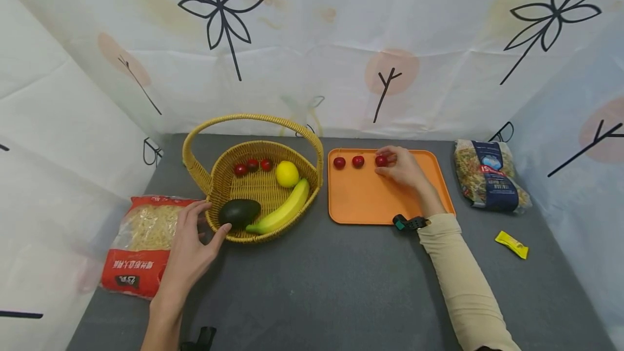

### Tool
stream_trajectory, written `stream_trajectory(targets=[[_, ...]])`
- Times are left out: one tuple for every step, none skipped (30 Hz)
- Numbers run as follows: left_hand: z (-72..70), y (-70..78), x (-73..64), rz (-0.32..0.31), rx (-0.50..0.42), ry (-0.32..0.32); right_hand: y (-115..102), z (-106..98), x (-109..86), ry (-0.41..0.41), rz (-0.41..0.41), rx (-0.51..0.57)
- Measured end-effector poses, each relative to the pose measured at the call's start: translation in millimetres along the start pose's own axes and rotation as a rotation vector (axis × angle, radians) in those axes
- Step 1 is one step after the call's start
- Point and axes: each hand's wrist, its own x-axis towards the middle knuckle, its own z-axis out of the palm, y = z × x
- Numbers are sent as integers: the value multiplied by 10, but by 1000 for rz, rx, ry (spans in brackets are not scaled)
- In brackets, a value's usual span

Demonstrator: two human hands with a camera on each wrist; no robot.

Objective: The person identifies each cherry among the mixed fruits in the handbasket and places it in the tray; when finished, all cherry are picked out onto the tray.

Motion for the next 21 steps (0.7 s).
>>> stream_trajectory(targets=[[0, 3, -1, 0, -5, -1, -5, -7, -6, -1, 0, 3], [1, 7, -2, 0, -11, -1, -13, -15, -14, -2, -3, 5], [0, 10, -2, -1, -17, -1, -19, -24, -21, -3, -8, 4], [0, 13, -2, -3, -23, -3, -28, -36, -32, -1, -12, 2], [-1, 15, -3, -3, -29, -4, -38, -51, -46, 3, -20, -3], [-2, 16, -2, -6, -34, -6, -52, -69, -61, 8, -27, -8], [-5, 18, -3, -8, -36, -7, -69, -84, -77, 15, -34, -11], [-7, 18, -4, -12, -37, -8, -93, -102, -96, 21, -45, -9], [-10, 18, -5, -15, -38, -11, -123, -119, -117, 28, -52, -4], [-11, 19, -5, -16, -39, -13, -156, -138, -142, 35, -61, 6], [-12, 19, -5, -18, -41, -15, -195, -153, -168, 40, -73, 23], [-13, 19, -4, -20, -41, -16, -237, -164, -189, 42, -87, 43], [-14, 20, -4, -22, -41, -17, -285, -171, -213, 44, -101, 65], [-15, 20, -4, -24, -42, -18, -338, -176, -238, 44, -115, 93], [-16, 20, -4, -25, -43, -18, -396, -179, -266, 45, -131, 117], [-16, 21, -5, -25, -44, -19, -453, -178, -292, 46, -149, 143], [-17, 22, -5, -26, -44, -18, -512, -175, -321, 48, -167, 172], [-17, 23, -6, -27, -44, -19, -571, -172, -350, 51, -186, 201], [-17, 27, -5, -28, -45, -19, -631, -168, -386, 53, -206, 227], [-18, 30, -5, -29, -45, -20, -686, -163, -423, 53, -232, 255], [-18, 33, -4, -29, -44, -21, -744, -154, -460, 51, -260, 285]])
